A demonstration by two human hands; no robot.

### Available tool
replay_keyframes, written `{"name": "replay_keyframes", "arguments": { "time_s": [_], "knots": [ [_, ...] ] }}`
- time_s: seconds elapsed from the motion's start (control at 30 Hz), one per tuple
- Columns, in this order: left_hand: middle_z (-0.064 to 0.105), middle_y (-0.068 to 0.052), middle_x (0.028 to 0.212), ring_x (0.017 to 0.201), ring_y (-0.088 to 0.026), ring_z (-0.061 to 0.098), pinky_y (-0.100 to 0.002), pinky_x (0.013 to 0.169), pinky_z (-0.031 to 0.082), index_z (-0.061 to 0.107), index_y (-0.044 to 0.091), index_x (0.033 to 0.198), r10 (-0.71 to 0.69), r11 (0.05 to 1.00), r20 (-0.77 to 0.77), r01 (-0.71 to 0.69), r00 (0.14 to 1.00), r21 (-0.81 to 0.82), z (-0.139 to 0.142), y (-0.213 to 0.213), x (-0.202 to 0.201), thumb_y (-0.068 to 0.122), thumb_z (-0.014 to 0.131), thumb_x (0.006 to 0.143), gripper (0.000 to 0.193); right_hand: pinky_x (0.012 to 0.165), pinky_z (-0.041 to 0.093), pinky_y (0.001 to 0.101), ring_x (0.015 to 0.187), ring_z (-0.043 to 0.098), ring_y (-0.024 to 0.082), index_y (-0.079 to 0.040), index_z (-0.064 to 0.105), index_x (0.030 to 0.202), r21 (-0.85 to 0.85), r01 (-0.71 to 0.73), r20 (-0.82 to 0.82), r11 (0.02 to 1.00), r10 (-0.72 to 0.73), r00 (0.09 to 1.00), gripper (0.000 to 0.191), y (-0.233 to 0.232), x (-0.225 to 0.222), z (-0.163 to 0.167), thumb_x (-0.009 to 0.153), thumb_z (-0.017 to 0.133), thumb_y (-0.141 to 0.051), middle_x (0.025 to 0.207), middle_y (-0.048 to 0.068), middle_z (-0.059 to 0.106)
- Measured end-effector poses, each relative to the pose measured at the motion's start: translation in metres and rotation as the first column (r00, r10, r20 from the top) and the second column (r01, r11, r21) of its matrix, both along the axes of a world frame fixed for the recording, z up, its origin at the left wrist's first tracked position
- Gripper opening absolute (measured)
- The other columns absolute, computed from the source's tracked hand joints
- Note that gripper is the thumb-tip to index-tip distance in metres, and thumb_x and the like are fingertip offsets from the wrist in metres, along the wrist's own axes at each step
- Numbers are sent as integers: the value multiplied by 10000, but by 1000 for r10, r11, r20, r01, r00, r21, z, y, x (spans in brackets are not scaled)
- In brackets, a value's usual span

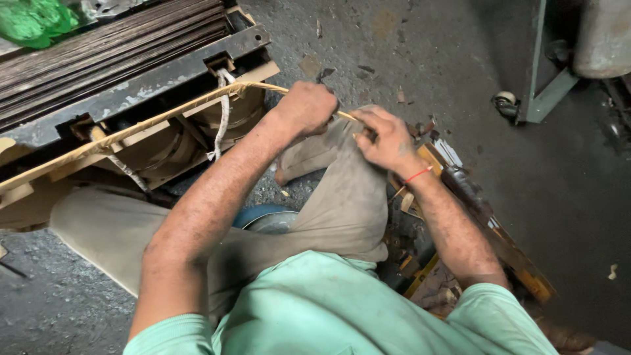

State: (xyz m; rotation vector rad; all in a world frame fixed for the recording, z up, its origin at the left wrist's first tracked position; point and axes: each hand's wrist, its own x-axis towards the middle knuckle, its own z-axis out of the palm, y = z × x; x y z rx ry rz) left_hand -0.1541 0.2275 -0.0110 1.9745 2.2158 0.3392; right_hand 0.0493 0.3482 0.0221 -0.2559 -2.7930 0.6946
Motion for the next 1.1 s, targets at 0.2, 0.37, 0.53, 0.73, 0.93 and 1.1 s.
{"name": "replay_keyframes", "arguments": {
  "time_s": [0.2,0.37,0.53,0.73,0.93,1.1],
  "knots": [
    [718,-198,1055,1025,-379,691,-506,876,533,732,10,1094,207,972,-84,-196,975,128,6,-48,-25,92,636,907,226,865,578,383,982,729,270,-110,737,1209,-26,-21,232,999,27,972,425,27,-6,20,811,832,-225,1091,120,734],
    [584,-224,1358,1244,-386,569,-500,1106,413,576,33,1422,313,796,-147,-175,938,580,21,-128,-29,42,659,872,556,856,528,456,1044,654,388,11,676,1314,116,-179,-68,977,187,980,714,17,-11,26,669,851,-239,1222,215,666],
    [573,-220,1329,1216,-431,561,-524,1070,441,576,19,1344,284,713,121,-294,951,636,18,-191,15,37,749,782,589,855,549,433,927,696,301,-86,736,1121,15,-31,211,999,27,977,409,16,-14,10,790,823,-309,1055,116,726],
    [657,-161,1159,1008,-348,670,-443,864,543,652,33,1219,450,575,515,-678,730,458,-36,-255,37,119,793,844,410,838,545,446,951,704,300,-63,756,1071,151,53,463,987,-118,878,547,42,-2,16,716,900,-454,1045,129,727],
    [711,-162,929,849,-335,693,-415,744,552,734,24,1040,538,304,679,-866,499,396,-82,-295,24,181,852,799,311,938,558,399,1072,669,275,-4,666,1302,201,54,-164,978,-21,986,527,0,8,33,908,890,-273,1272,169,656],
    [717,-143,1021,980,-336,705,-410,868,565,726,53,1075,579,96,636,-817,510,568,-64,-310,20,169,812,872,249,966,563,425,1078,677,315,-5,649,1289,304,-178,-425,936,300,854,340,-77,-34,-3,1007,830,-58,1200,152,677]
  ]
}}
